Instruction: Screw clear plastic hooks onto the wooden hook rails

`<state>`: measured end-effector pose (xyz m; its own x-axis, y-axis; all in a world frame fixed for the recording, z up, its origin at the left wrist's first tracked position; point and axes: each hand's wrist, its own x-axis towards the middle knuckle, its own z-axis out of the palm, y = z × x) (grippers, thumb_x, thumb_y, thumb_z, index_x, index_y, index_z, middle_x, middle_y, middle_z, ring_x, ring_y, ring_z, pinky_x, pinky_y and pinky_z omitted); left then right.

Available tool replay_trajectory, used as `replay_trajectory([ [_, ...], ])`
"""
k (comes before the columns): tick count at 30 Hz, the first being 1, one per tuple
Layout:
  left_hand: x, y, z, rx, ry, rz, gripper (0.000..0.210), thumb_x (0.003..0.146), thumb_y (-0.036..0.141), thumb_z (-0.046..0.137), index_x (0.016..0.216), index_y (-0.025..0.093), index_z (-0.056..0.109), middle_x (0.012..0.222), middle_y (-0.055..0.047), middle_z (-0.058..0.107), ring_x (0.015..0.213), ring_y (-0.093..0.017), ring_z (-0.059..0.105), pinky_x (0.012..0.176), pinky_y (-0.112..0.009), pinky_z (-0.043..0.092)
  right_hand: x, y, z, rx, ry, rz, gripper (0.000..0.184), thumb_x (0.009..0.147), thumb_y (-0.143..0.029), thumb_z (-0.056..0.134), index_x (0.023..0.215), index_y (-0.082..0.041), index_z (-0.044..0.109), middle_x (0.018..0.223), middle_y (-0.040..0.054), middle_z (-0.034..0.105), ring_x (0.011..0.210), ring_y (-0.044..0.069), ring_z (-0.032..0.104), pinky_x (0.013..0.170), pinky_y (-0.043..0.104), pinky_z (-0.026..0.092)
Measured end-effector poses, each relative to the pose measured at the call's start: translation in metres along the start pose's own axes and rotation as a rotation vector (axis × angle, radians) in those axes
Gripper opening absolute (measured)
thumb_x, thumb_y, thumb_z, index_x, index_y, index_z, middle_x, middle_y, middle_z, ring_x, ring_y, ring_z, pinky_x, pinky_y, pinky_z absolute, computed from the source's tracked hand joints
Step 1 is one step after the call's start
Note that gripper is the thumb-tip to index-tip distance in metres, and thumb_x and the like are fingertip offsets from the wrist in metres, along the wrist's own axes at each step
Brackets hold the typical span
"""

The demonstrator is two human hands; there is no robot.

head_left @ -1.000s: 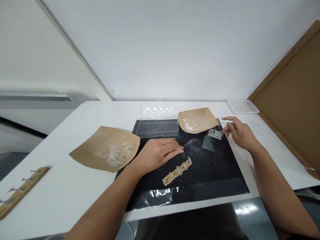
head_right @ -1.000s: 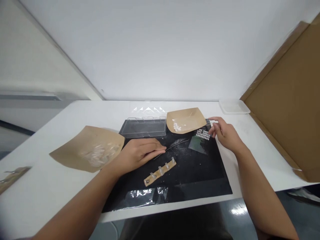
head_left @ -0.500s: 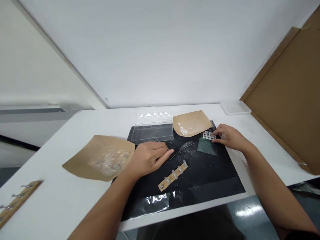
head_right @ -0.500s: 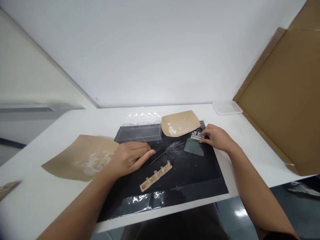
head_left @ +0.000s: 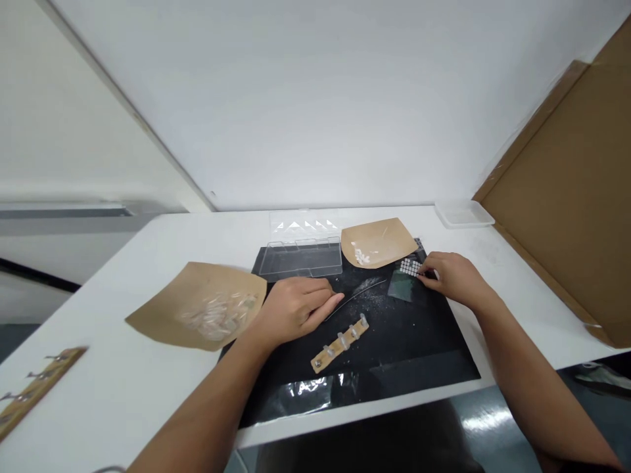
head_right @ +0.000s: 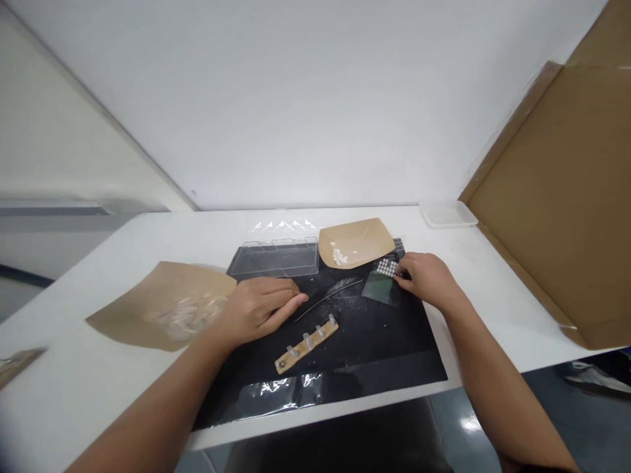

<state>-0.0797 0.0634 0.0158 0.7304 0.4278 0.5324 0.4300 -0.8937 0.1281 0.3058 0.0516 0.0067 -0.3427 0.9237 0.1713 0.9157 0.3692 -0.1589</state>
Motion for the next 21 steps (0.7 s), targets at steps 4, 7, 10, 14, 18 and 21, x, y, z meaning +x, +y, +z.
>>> replay_trajectory([
  [4,-0.001,0.000,0.001,0.025,0.013,-0.010,0.037,0.109,0.024,0.053,0.075,0.019,0.067,0.077,-0.003,0.074,0.067,-0.014,0.069,0.066,-0.028,0.052,-0.001,-0.009,-0.003,-0.095,-0.008,0.015,0.007,0.089,-0.022,0.071,0.086,-0.025,0.076,0.092,0.0034,0.078,0.079,0.021,0.070,0.069,0.033,0.044],
  [7,0.000,0.000,0.001,0.042,0.035,-0.030,0.034,0.109,0.024,0.053,0.079,0.019,0.069,0.078,-0.003,0.075,0.068,-0.014,0.068,0.066,-0.028,0.052,-0.004,-0.007,-0.003,-0.071,-0.023,0.016,0.008,0.088,-0.021,0.071,0.089,-0.026,0.077,0.097,0.0026,0.078,0.081,0.021,0.070,0.068,0.033,0.044],
  [10,0.000,0.006,-0.009,0.098,0.075,-0.056,0.033,0.108,0.025,0.054,0.080,0.019,0.070,0.077,-0.003,0.073,0.068,-0.015,0.067,0.064,-0.028,0.050,-0.006,-0.006,-0.003,-0.067,-0.024,0.048,0.010,0.087,-0.019,0.071,0.088,-0.026,0.078,0.100,0.0018,0.079,0.083,0.021,0.071,0.067,0.032,0.043],
  [14,-0.009,0.042,-0.037,0.194,0.113,-0.152,0.032,0.107,0.024,0.057,0.077,0.018,0.068,0.074,-0.003,0.070,0.062,-0.015,0.062,0.058,-0.029,0.044,-0.006,-0.011,-0.001,-0.132,-0.028,0.072,0.012,0.086,-0.016,0.069,0.085,-0.025,0.078,0.098,0.0032,0.079,0.083,0.021,0.070,0.066,0.030,0.041],
  [18,-0.038,0.092,-0.047,-0.060,0.268,-0.258,0.019,0.103,0.012,0.061,0.087,0.017,0.070,0.077,-0.002,0.071,0.066,-0.014,0.065,0.062,-0.026,0.050,-0.006,-0.013,0.000,-0.205,-0.048,0.077,0.014,0.087,-0.017,0.066,0.087,-0.023,0.078,0.097,0.0040,0.079,0.084,0.020,0.070,0.064,0.029,0.039],
  [21,-0.063,0.113,-0.033,-0.158,0.397,-0.386,0.019,0.101,0.004,0.059,0.094,0.017,0.072,0.081,-0.003,0.072,0.072,-0.013,0.069,0.066,-0.024,0.054,-0.006,-0.009,0.002,-0.227,-0.046,0.047,0.015,0.086,-0.019,0.066,0.091,-0.023,0.079,0.099,0.0040,0.079,0.083,0.020,0.071,0.068,0.029,0.042],
])
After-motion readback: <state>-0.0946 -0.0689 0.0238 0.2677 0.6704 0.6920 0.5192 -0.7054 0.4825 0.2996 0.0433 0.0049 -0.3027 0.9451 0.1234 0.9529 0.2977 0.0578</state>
